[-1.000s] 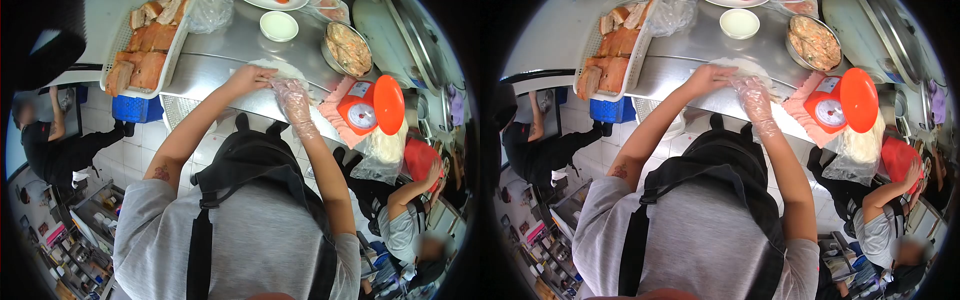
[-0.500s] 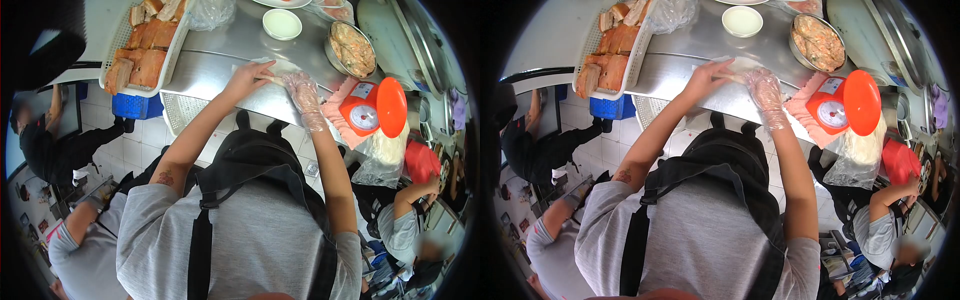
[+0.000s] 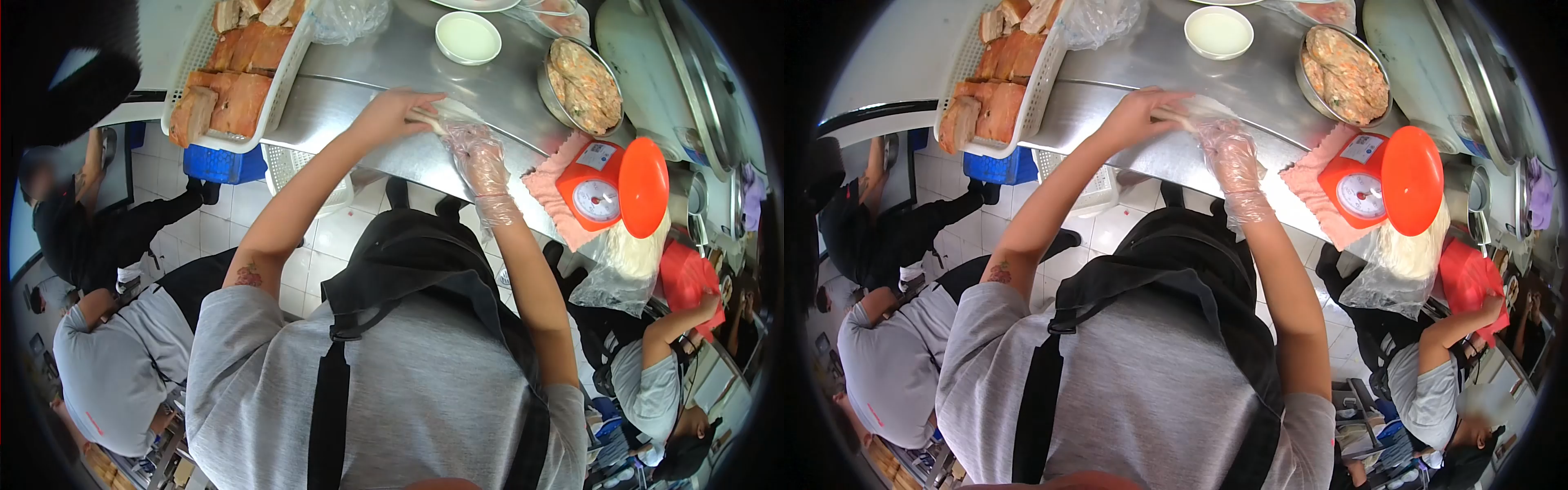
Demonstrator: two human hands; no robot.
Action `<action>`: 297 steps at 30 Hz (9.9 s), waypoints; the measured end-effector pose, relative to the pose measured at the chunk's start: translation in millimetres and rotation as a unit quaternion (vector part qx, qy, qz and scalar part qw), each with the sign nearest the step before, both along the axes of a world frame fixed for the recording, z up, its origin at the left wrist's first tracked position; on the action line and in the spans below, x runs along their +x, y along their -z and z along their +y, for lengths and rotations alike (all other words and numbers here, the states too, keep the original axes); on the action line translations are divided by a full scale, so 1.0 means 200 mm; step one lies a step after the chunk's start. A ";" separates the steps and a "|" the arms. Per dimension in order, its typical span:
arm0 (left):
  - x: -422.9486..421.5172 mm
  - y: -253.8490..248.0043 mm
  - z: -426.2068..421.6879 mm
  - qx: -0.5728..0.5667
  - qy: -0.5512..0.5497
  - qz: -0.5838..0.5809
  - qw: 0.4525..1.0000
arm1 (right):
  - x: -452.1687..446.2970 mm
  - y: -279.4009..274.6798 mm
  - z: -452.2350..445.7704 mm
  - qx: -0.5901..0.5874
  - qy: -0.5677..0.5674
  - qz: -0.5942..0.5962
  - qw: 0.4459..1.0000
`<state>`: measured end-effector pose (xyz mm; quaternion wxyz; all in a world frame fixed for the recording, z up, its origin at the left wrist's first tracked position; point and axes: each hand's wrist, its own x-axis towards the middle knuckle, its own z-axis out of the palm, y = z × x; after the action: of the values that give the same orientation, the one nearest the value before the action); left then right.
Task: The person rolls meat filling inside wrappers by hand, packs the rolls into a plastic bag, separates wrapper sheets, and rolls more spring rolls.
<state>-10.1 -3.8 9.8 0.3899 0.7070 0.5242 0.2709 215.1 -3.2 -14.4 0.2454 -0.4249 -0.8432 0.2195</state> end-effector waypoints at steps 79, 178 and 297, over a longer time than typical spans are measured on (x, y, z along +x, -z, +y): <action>-0.03 0.16 -0.19 0.331 -0.024 0.141 0.933 | -0.14 -0.15 0.51 0.013 -0.448 -0.213 0.868; 0.00 0.13 -0.17 0.302 -0.023 0.139 0.943 | 0.33 -0.28 0.23 -0.052 -0.302 -0.313 0.899; -0.05 0.09 0.25 0.093 0.165 0.247 0.950 | -0.08 0.20 -0.07 0.083 0.142 -0.027 0.986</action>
<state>-19.5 46.5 -8.9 0.2204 0.8615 0.4525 0.0669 199.1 -17.2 -53.6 0.2853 -0.5244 -0.7960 0.1004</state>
